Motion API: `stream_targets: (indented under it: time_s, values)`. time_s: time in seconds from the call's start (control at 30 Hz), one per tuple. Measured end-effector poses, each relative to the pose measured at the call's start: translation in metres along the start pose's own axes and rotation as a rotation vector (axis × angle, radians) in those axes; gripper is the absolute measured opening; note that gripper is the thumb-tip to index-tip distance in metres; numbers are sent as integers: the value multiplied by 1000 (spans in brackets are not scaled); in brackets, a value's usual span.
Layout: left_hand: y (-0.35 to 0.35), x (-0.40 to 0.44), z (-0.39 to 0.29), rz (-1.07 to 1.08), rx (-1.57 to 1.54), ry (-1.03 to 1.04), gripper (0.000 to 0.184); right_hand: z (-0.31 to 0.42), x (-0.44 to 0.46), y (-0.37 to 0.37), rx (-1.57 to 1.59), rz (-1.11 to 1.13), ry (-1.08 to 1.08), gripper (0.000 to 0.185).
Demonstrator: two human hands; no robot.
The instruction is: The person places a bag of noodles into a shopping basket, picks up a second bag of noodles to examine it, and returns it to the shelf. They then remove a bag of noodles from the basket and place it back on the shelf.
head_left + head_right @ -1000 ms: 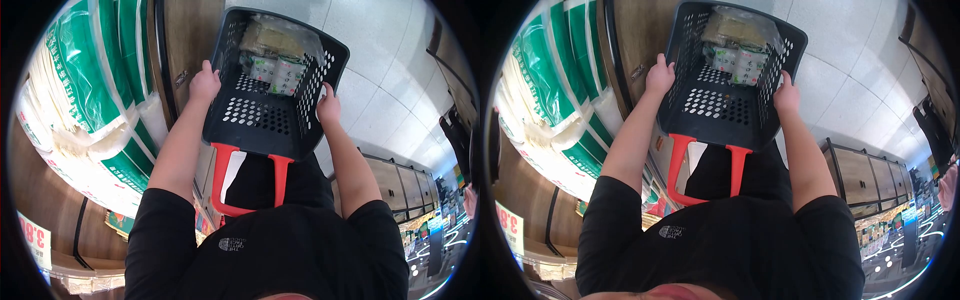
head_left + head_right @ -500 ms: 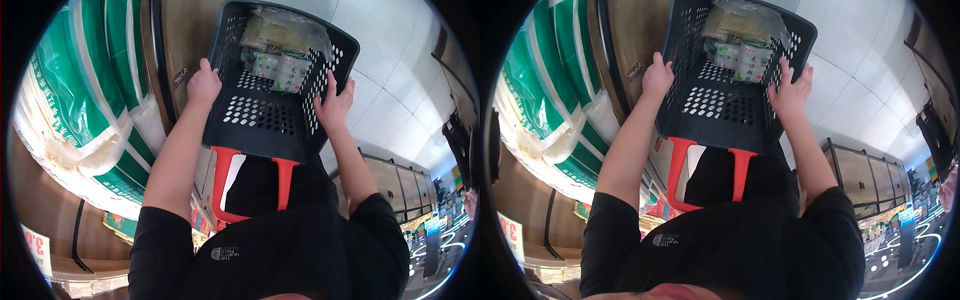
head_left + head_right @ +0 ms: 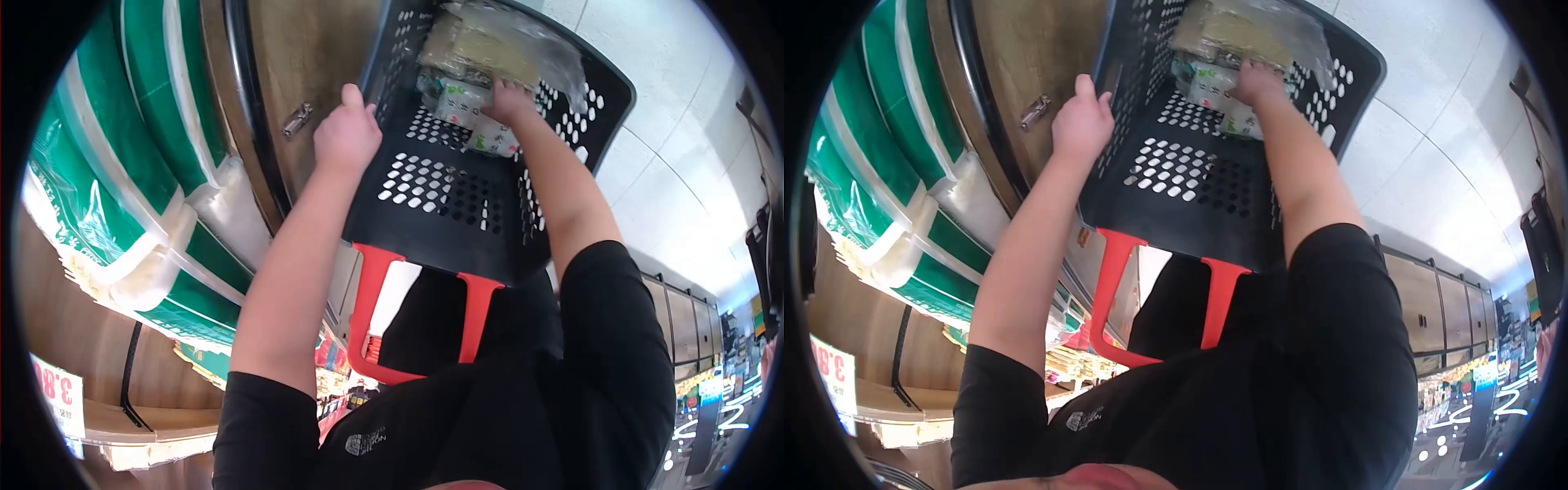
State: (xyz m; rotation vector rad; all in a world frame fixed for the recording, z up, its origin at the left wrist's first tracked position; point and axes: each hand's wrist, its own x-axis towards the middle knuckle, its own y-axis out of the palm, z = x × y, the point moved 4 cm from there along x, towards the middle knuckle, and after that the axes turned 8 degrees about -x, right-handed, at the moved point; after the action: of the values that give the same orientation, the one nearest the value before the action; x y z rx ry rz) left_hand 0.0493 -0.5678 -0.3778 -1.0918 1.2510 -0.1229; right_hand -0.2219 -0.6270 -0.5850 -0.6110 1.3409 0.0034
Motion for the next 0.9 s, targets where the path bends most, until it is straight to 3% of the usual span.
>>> stream_targets:
  time_s: [0.1, 0.23, 0.33, 0.47, 0.63, 0.8, 0.83, 0.9]
  values:
    - [-2, 2, 3, 1, 9, -33, 42, -26, 11, 15, 173, 86, -166, 102]
    - [1, 0, 1, 19, 3, -37, 41, -28, 0, 5, -51, 100, -100, 102]
    - [1, -2, 2, 18, 12, -57, 42, -20, -4, -3, -154, 15, -236, 95]
    - [-4, -2, -3, 57, 62, -96, 35, -6, 5, 9, -94, 112, -365, 86]
    - [-3, -2, -2, 8, 29, -72, 38, 6, -21, 3, -81, 124, -362, 72]
    - [-4, -7, -2, -26, 5, -37, 38, 34, -106, -46, 74, -152, -385, 56]
    - [-10, -8, -7, 113, 13, -118, 45, 35, -124, -60, 163, -214, -370, 55]
    - [-15, -17, -9, 74, 3, -69, 61, 33, -169, -93, 365, -271, -318, 66]
